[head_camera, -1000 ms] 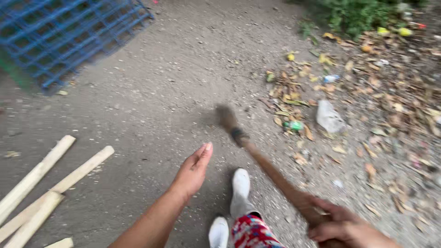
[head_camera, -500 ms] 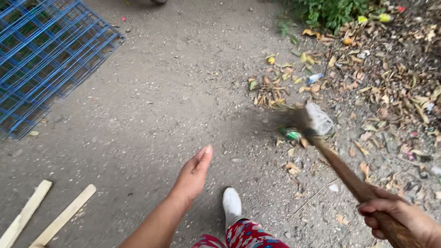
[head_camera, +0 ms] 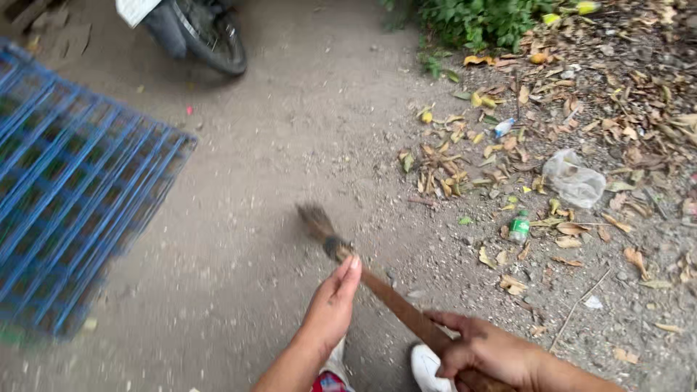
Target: The person sweeps debris including leaves and trash across a dirt and gravel ground using a broom by hand.
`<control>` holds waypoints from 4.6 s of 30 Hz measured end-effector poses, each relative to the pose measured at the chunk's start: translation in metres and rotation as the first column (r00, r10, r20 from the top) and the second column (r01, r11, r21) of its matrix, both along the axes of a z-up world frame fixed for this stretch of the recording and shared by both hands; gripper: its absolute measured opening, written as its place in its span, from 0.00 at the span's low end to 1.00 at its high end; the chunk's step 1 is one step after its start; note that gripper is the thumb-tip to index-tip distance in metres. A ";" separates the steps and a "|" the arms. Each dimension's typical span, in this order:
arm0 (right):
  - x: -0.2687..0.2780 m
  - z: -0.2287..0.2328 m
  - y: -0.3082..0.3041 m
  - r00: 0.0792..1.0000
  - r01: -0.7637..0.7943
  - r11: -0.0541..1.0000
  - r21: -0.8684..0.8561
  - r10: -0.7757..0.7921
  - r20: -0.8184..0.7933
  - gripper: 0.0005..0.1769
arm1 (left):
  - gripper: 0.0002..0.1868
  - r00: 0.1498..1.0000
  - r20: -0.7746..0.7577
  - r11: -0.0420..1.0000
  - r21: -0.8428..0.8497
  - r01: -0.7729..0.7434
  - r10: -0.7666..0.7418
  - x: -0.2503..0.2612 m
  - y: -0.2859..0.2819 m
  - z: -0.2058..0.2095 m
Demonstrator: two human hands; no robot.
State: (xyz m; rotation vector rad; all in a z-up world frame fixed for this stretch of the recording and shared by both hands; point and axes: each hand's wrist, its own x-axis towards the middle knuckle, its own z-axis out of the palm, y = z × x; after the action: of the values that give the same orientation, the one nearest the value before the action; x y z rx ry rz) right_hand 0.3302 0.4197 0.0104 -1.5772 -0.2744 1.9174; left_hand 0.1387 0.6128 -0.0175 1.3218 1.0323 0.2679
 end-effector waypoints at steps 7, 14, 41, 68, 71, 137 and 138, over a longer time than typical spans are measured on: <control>0.088 -0.025 -0.049 0.824 0.531 0.787 -0.313 -0.394 0.408 0.50 | 0.41 0.987 0.125 0.995 0.002 0.098 -0.097 -0.025 0.107 -0.013; 0.065 0.009 -0.012 0.775 0.578 0.778 -0.246 -0.429 0.464 0.55 | 0.41 0.994 0.031 0.995 0.017 0.101 -0.101 -0.038 0.178 0.006; 0.156 0.026 0.026 0.752 0.640 0.760 -0.115 -0.588 0.300 0.56 | 0.41 0.928 -0.043 0.928 0.042 0.371 -0.369 0.169 0.178 0.019; 0.115 -0.007 0.259 0.911 0.403 0.911 -0.083 -0.390 0.136 0.52 | 0.41 0.891 -0.031 0.889 0.060 0.454 -0.453 0.200 0.435 0.027; 0.077 -0.058 0.338 0.956 0.282 0.958 -0.045 -0.285 -0.067 0.43 | 0.41 0.912 0.006 0.911 0.055 0.409 -0.410 0.191 0.470 0.023; 0.395 0.016 0.661 0.704 0.701 0.680 0.213 -0.708 -0.059 0.54 | 0.40 0.477 -0.075 0.472 0.081 0.878 -0.876 0.652 0.722 0.031; 0.400 0.003 0.682 0.616 0.788 0.613 0.067 -0.784 -0.079 0.54 | 0.40 0.473 -0.072 0.466 0.096 0.880 -0.878 0.656 0.741 0.029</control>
State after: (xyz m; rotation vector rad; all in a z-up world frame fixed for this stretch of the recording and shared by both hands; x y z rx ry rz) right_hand 0.7303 1.1017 0.0136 -1.2651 0.3214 1.1956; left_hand 0.7952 1.3540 0.0112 1.8045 0.2042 -0.4990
